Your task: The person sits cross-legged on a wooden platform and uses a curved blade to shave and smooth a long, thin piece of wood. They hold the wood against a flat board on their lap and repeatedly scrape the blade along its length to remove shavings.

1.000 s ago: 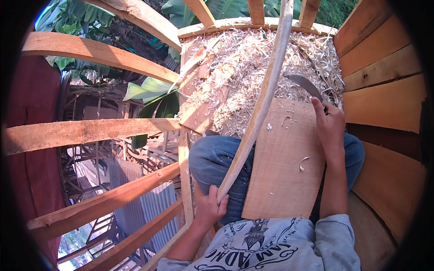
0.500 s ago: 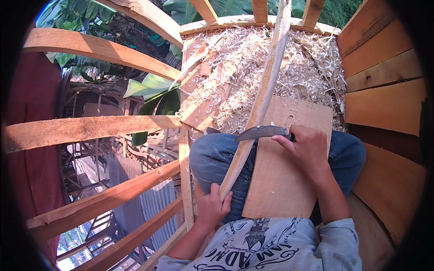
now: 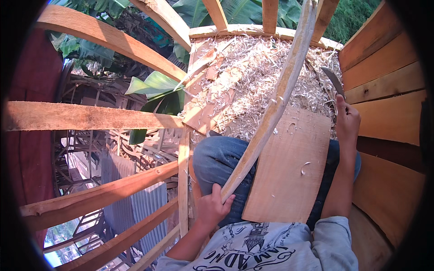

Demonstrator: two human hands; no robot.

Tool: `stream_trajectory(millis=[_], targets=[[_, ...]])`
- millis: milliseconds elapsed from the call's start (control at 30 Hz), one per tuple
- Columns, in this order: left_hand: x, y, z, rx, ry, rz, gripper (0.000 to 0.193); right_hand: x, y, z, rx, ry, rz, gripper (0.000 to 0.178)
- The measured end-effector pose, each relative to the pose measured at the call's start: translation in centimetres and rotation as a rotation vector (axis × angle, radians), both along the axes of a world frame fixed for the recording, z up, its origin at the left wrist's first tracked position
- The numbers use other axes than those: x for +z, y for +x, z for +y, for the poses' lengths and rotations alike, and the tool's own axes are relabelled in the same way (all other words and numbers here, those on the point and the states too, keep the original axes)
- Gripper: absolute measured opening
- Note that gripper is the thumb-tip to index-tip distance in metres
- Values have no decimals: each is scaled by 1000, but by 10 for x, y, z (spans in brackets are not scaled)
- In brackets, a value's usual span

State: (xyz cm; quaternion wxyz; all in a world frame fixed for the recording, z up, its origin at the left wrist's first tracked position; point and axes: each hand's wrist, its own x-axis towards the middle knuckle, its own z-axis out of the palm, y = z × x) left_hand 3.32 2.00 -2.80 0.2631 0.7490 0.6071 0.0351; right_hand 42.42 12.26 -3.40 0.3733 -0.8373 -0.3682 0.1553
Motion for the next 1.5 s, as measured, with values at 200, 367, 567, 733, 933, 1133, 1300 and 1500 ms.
stream_trajectory(millis=[200, 367, 567, 733, 933, 1133, 1300, 1500], targets=[[-5, 0, -2, 17, -13, -5, 40, 22, -100, -47, 674, -131, -273, 53], [-3, 2, -3, 53, -19, -40, 36, 8, -101, -22, 573, -141, -311, 55], [-9, 3, -7, 85, 56, -43, 34, -9, -91, 4, 553, -15, -403, 58], [-8, 1, -6, 65, 74, -46, 33, -5, -6, 36, 90, -20, -1, 64], [-7, 5, -6, 79, 66, -25, 34, 9, -20, -9, 282, 31, 175, 57], [-6, 4, -4, 66, 93, -48, 34, 18, -119, -45, 756, -147, -99, 54], [-6, 5, -6, 81, 111, -34, 34, 3, -107, -30, 746, -108, -371, 59], [-4, 9, -6, 119, 83, -10, 36, 6, -70, 6, 575, -110, -488, 63]])
